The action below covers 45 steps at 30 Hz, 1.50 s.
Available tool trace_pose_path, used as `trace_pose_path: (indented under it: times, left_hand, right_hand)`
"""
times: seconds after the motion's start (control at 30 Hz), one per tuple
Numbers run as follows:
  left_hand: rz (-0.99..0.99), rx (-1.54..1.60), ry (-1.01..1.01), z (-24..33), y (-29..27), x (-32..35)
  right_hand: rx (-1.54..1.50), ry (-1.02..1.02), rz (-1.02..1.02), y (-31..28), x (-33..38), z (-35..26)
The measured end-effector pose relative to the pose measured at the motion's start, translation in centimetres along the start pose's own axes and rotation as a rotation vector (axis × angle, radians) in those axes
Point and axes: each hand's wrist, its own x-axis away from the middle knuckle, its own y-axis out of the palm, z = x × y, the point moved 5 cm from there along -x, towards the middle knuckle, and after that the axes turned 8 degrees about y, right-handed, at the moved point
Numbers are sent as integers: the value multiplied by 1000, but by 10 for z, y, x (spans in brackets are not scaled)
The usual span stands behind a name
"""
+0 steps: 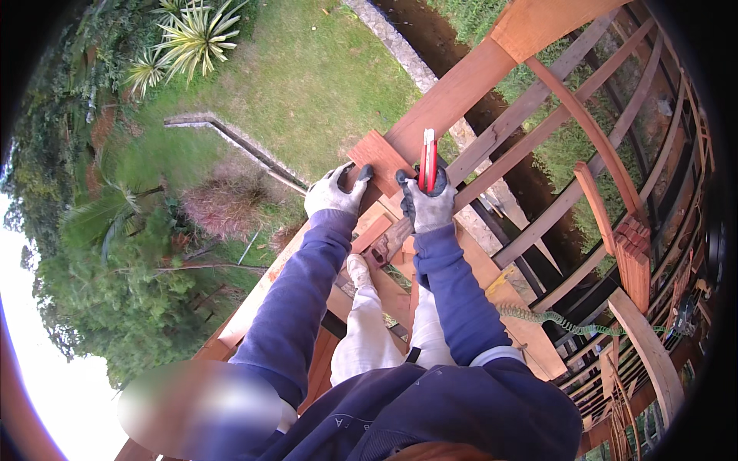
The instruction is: The person assembles a curved wooden structure outdoors, using a utility knife to trim wooden pieces and a nail gun to fasten them. The person positions the wood pieces, trims them to fit, and secures them to the frame.
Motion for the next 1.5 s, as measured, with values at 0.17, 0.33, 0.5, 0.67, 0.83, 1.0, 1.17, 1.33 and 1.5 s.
trace_pose_path:
  times: [0.17, 0.33, 0.5, 0.67, 0.83, 1.0, 1.17, 1.33, 1.5]
  left_hand:
    - [13, 55, -7, -9, 6, -3]
    - [-19, 148, 99, 17, -1, -23]
    - [-42, 86, -11, 57, 5, -38]
    - [-96, 69, 0, 60, 5, -40]
    - [-104, 112, 6, 54, 3, -41]
    - [-109, 118, -7, 55, 1, -43]
    - [-115, 120, 5, 55, 1, -44]
    - [-111, 108, -22, 56, 0, -44]
    - [-193, 110, -8, 59, -2, -46]
  right_hand:
    - [-210, -58, -2, -24, -29, -26]
    - [-232, -68, -88, -35, -61, -31]
    - [-159, -110, -71, -24, -62, -22]
    - [-157, -79, -22, -29, -62, -16]
    - [-140, -56, -66, -27, -61, -18]
    - [39, -163, -38, -45, -87, -3]
    - [-40, -31, -66, -27, -61, -24]
    - [2, -62, -52, -26, -59, -27]
    - [31, -50, -50, -26, -59, -28]
